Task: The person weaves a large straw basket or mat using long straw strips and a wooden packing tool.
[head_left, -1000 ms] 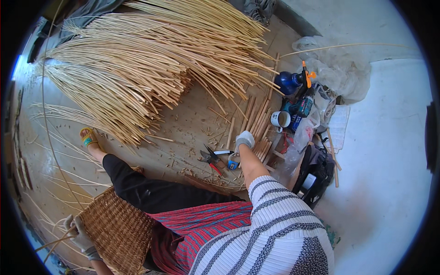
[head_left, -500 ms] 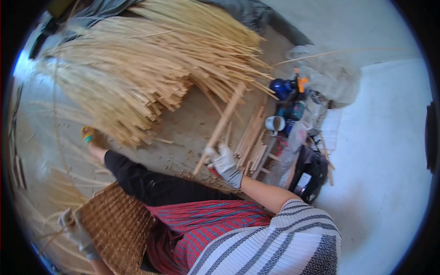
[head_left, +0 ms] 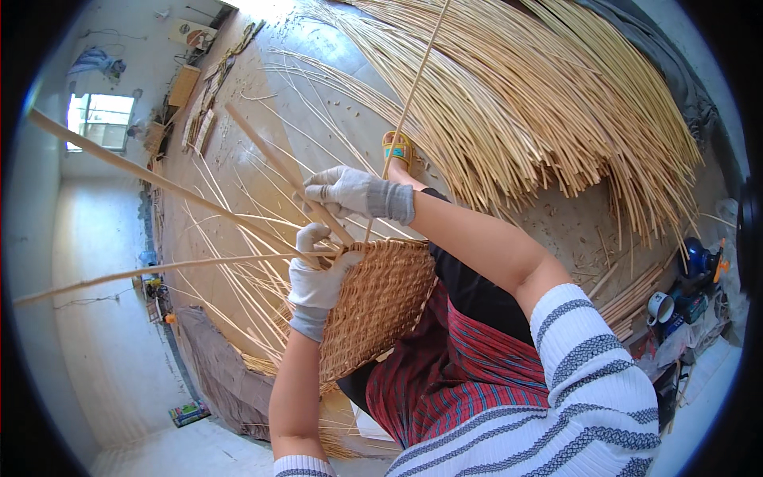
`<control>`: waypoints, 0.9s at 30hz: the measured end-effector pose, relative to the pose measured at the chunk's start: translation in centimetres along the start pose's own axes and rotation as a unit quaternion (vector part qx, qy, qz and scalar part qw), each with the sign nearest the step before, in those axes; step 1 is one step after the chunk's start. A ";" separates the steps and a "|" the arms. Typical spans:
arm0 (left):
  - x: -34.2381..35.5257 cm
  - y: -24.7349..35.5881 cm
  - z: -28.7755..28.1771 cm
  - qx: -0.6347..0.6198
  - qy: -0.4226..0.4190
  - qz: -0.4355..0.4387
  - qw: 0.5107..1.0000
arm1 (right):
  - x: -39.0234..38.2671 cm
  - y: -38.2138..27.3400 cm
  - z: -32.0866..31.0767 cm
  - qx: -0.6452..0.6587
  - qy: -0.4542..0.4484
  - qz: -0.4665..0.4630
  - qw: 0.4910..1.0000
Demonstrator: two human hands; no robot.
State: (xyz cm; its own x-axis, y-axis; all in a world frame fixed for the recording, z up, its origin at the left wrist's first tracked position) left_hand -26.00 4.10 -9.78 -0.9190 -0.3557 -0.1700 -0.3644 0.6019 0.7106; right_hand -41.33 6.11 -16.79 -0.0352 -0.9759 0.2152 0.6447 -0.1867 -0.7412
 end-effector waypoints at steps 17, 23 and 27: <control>0.7 0.6 0.2 0.046 -0.006 0.070 0.996 | 2.5 3.7 -2.0 -0.062 0.034 0.091 0.993; 0.6 -3.5 -1.2 0.107 0.025 0.045 0.993 | -1.1 -9.0 8.5 -0.341 0.135 -0.334 0.869; 0.9 -2.2 -0.6 0.082 0.000 0.075 0.994 | -1.7 -8.6 6.0 -0.451 0.153 -0.425 0.770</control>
State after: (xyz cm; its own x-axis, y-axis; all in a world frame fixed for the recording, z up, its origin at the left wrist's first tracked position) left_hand -25.96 1.99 -11.09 -0.9648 -0.2533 -0.0709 -0.2431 0.7559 0.6078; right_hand -42.19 10.05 -6.96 -0.4189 -0.4137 0.8083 -0.4981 -0.6396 -0.5855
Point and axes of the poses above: each hand's wrist, its own x-axis towards the middle knuckle, its own z-axis out of the palm, y = z × x, the point moved 4 cm from there along x, towards the middle knuckle, and after that the axes turned 13 degrees about -y, right-handed, at the moved point
